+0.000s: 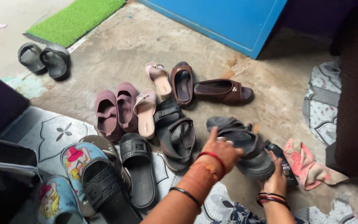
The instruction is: The person cleans a pair of black sandals by applying liquid polish with a bottle and then brushing the surface with a wooden brush. The person handles the sandals one at a time, applying polish to the straps and upper surfaces before brushing them.
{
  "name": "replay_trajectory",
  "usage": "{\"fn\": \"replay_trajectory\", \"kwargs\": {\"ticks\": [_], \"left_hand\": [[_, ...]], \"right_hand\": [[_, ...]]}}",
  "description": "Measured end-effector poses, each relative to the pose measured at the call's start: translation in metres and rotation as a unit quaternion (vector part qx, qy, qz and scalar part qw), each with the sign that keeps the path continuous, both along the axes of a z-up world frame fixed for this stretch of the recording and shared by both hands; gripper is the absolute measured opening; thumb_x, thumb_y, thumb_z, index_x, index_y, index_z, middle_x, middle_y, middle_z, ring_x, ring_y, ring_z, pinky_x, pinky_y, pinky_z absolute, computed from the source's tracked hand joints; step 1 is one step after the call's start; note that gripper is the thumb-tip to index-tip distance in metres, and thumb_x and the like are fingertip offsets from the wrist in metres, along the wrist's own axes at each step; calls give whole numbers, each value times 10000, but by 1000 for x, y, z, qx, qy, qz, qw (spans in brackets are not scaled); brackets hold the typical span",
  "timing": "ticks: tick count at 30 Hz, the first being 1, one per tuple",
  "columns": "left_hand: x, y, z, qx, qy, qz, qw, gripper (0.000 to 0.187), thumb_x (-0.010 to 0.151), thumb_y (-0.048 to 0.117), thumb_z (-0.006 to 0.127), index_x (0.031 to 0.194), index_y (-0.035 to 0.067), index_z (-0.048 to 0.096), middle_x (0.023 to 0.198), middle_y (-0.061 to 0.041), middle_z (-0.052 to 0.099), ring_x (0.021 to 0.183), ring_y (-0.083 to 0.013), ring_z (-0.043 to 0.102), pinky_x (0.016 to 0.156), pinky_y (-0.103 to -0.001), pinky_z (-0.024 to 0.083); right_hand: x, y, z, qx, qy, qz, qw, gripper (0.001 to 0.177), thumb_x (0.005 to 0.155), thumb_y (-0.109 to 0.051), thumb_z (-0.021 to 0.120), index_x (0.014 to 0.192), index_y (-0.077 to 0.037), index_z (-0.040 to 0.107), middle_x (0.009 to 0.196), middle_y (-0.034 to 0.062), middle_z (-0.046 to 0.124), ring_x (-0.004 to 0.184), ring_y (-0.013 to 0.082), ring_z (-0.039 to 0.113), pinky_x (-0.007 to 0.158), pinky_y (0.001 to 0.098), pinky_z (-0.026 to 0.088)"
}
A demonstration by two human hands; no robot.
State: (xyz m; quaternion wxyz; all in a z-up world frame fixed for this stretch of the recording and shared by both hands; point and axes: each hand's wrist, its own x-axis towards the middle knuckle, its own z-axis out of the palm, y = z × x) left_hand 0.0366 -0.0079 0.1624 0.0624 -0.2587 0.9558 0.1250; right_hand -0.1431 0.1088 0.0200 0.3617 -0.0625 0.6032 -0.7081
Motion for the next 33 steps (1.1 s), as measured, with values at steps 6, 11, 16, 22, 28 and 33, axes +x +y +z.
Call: {"fn": "replay_trajectory", "kwargs": {"ticks": [6,11,16,22,28,33], "left_hand": [[61,-6,-74,-166,141,152,964,391,864,169,551,1235,207,672,1351,-177,598,1327,-342,505,1161,-550,213],[81,-13,-124,-27,-11,252,967,618,901,85,530,1505,36,413,1227,-165,643,1187,-321,591,1181,-498,222],[108,-5,-117,8,93,285,954,314,926,109,563,1237,145,592,991,-107,742,1137,-286,661,1184,-458,314],[122,12,-59,100,88,257,957,783,810,152,652,1547,207,394,1068,-177,696,1108,-341,633,1189,-505,247],[84,7,-49,77,102,307,943,461,817,97,639,1254,241,664,1235,-233,614,1137,-412,626,1056,-572,378],[80,0,-63,102,122,335,929,343,811,71,655,1136,167,705,1188,-243,613,1084,-418,646,916,-484,532]], "right_hand": [[39,-9,1,161,87,53,982,669,884,-504,628,1482,-217,536,1350,90,601,1099,227,627,763,436,547],[73,-14,-34,147,475,127,858,750,750,-273,868,1434,-129,595,1179,120,619,881,186,622,773,303,545],[61,-29,-54,87,309,179,930,724,825,-142,745,1516,-102,531,1029,87,637,714,133,522,636,294,473],[64,-55,-55,86,387,225,890,691,839,-128,741,1495,-63,533,1086,62,641,738,110,530,696,271,505],[79,-71,-43,-14,281,252,926,693,927,-241,751,1509,-36,437,1336,62,634,1147,86,598,946,201,480],[104,-49,-14,155,64,227,959,672,917,-396,669,1531,-177,505,1263,112,656,1058,233,510,840,454,371]]}}
